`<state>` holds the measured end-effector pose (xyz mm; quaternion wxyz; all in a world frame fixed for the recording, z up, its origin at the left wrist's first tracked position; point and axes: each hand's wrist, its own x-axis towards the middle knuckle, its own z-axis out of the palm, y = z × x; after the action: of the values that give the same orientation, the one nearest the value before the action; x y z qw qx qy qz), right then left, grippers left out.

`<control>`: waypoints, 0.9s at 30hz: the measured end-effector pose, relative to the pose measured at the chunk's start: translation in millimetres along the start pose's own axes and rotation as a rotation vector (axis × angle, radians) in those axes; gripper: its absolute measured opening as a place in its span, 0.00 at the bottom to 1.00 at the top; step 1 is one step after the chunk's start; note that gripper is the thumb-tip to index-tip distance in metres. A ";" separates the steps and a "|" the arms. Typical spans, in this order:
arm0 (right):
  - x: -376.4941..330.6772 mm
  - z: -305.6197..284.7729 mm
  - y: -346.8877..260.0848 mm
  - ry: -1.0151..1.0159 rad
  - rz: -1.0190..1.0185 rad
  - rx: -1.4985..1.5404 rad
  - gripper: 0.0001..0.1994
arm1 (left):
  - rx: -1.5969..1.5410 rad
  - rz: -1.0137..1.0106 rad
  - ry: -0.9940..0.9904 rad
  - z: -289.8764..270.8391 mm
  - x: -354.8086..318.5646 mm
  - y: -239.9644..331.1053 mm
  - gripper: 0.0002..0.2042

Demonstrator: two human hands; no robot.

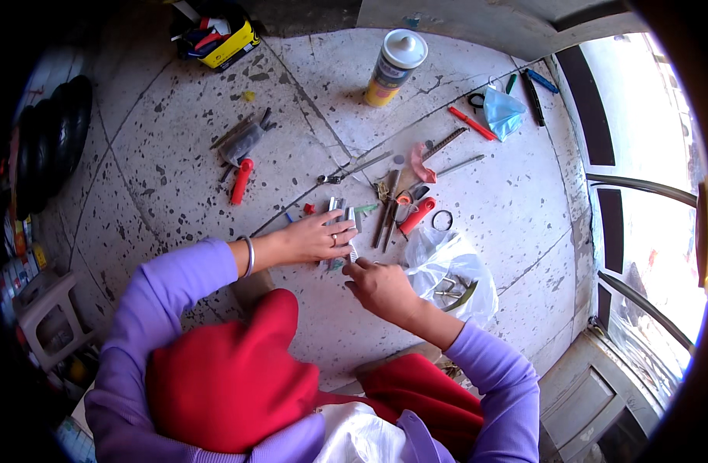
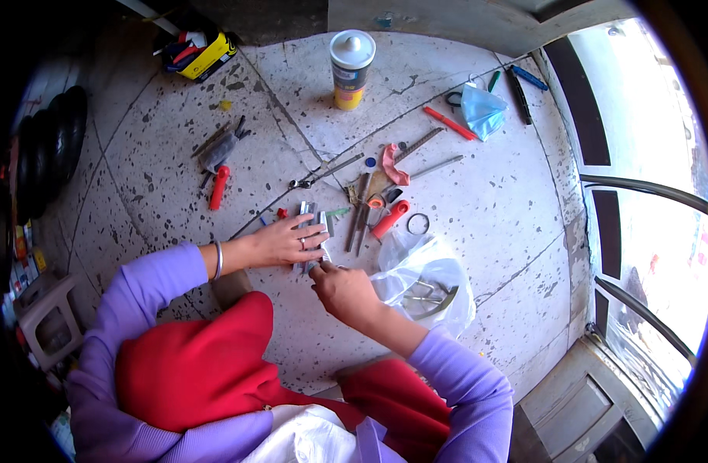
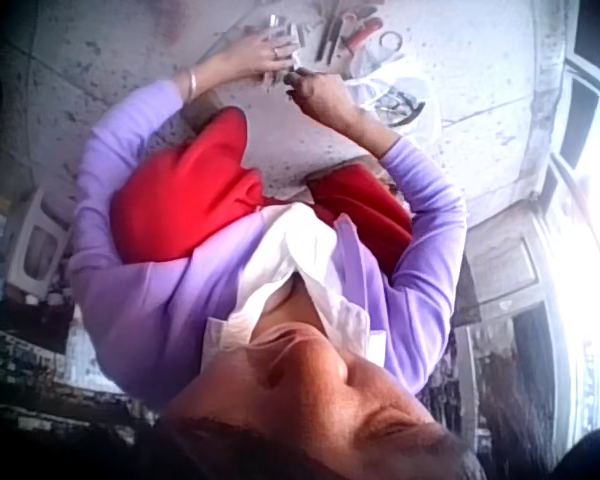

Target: The person sits on the floor and assembles a brass door lock using a screwdriver and various small parts. They then pack the assembled lock and other hardware into a plastic bag, walk through a hardware store aisle, and briefly sweep the floor with a broom.

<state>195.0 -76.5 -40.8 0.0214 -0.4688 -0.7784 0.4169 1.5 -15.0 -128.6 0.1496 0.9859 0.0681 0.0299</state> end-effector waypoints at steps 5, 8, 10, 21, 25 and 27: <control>9.7 23.8 29.4 0.219 0.398 0.384 0.10 | 0.129 0.128 -0.035 -1.3 7.4 -4.3 0.11; 12.3 39.7 51.3 0.409 0.553 0.237 0.14 | 0.109 0.169 0.095 0.5 15.6 -6.3 0.05; 13.7 48.3 54.1 0.482 0.576 0.085 0.16 | 0.083 0.204 0.144 4.5 18.5 -6.8 0.04; 26.2 59.1 62.3 0.503 0.721 0.131 0.14 | -0.075 0.255 0.255 -9.4 21.0 -21.7 0.02; 26.6 46.1 59.5 0.431 0.769 0.121 0.17 | -0.391 -0.053 0.355 -37.6 16.6 -14.8 0.07; 30.6 49.0 57.8 0.480 0.779 0.116 0.18 | -0.722 -0.313 0.407 -51.4 18.3 -8.6 0.08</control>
<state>198.3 -72.1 -122.4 0.0688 -0.8078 -0.4927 0.3164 14.5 10.7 -81.4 0.4706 0.8223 0.2300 0.2222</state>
